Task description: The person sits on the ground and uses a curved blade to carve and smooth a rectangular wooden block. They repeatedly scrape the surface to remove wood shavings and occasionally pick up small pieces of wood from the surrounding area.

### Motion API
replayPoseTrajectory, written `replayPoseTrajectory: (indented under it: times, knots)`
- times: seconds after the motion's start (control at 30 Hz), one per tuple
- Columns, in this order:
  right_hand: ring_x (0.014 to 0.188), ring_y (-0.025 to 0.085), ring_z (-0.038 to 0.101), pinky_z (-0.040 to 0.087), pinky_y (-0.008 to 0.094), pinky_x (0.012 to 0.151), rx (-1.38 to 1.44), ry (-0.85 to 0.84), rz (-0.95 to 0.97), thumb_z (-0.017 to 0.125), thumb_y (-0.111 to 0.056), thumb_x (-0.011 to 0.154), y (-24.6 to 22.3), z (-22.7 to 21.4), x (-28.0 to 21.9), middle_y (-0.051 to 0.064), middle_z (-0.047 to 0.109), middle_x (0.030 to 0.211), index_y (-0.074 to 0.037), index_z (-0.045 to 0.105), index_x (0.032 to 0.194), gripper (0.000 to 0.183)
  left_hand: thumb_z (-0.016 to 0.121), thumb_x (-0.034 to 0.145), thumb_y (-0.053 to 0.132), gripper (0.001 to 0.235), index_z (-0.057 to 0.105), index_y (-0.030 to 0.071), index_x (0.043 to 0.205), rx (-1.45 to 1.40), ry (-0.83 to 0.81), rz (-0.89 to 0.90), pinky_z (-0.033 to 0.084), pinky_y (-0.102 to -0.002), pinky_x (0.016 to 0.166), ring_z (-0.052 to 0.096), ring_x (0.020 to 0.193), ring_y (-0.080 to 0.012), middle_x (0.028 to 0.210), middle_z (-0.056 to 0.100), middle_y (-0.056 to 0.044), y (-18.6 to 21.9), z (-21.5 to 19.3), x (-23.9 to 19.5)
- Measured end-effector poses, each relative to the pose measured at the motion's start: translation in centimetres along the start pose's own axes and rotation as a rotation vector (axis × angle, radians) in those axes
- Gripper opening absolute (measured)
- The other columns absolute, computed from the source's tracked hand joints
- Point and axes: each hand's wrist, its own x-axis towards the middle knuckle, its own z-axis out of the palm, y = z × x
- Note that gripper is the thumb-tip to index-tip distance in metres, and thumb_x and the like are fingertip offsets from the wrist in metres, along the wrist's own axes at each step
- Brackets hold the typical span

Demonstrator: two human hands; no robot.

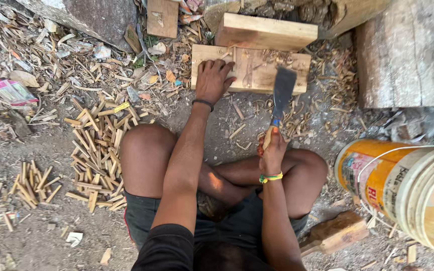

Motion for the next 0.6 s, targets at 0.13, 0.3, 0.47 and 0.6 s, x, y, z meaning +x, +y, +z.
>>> replayPoseTrajectory:
  times: [0.13, 0.3, 0.47, 0.6]
  knots:
    - [0.045, 0.008, 0.045, 0.035, 0.024, 0.038, -0.040, -0.044, -0.011, 0.051, -0.038, 0.107, -0.5, 1.7, -0.2, 0.003, 0.055, 0.068, -0.008, 0.054, 0.094, 0.032, 0.077, 0.092, 0.032, 0.037, 0.069, 0.018, 0.125, -0.032, 0.036, -0.023, 0.042, -0.044, 0.099, 0.058, 0.109, -0.0267, 0.116, 0.065, -0.005, -0.8, 0.6, 0.2]
    - [0.045, 0.008, 0.046, 0.036, 0.025, 0.039, -0.221, -0.089, -0.062, 0.051, -0.034, 0.106, 0.5, 2.0, -0.6, 0.003, 0.055, 0.066, -0.006, 0.055, 0.096, 0.030, 0.077, 0.090, 0.032, 0.043, 0.066, 0.011, 0.126, -0.010, 0.035, -0.087, 0.042, -0.045, 0.097, 0.058, 0.108, -0.0296, 0.116, 0.063, -0.009, -0.7, 0.6, 0.2]
    - [0.043, 0.008, 0.044, 0.035, 0.026, 0.039, -0.363, -0.096, -0.032, 0.051, -0.033, 0.107, 1.6, 2.0, -0.1, 0.002, 0.053, 0.061, -0.005, 0.058, 0.097, 0.030, 0.078, 0.090, 0.041, 0.058, 0.060, 0.006, 0.133, -0.228, 0.113, -0.073, 0.041, -0.049, 0.105, 0.058, 0.119, -0.0326, 0.129, 0.061, -0.014, 0.2, -0.8, 0.8]
    - [0.043, 0.008, 0.046, 0.037, 0.027, 0.038, -0.373, -0.117, -0.031, 0.051, -0.033, 0.106, 2.2, 2.5, -0.1, 0.002, 0.055, 0.061, -0.005, 0.058, 0.092, 0.032, 0.076, 0.093, 0.048, 0.063, 0.057, 0.007, 0.137, -0.415, 0.140, 0.177, 0.045, -0.048, 0.110, 0.060, 0.126, -0.0338, 0.133, 0.064, -0.016, 2.8, -0.4, 1.5]
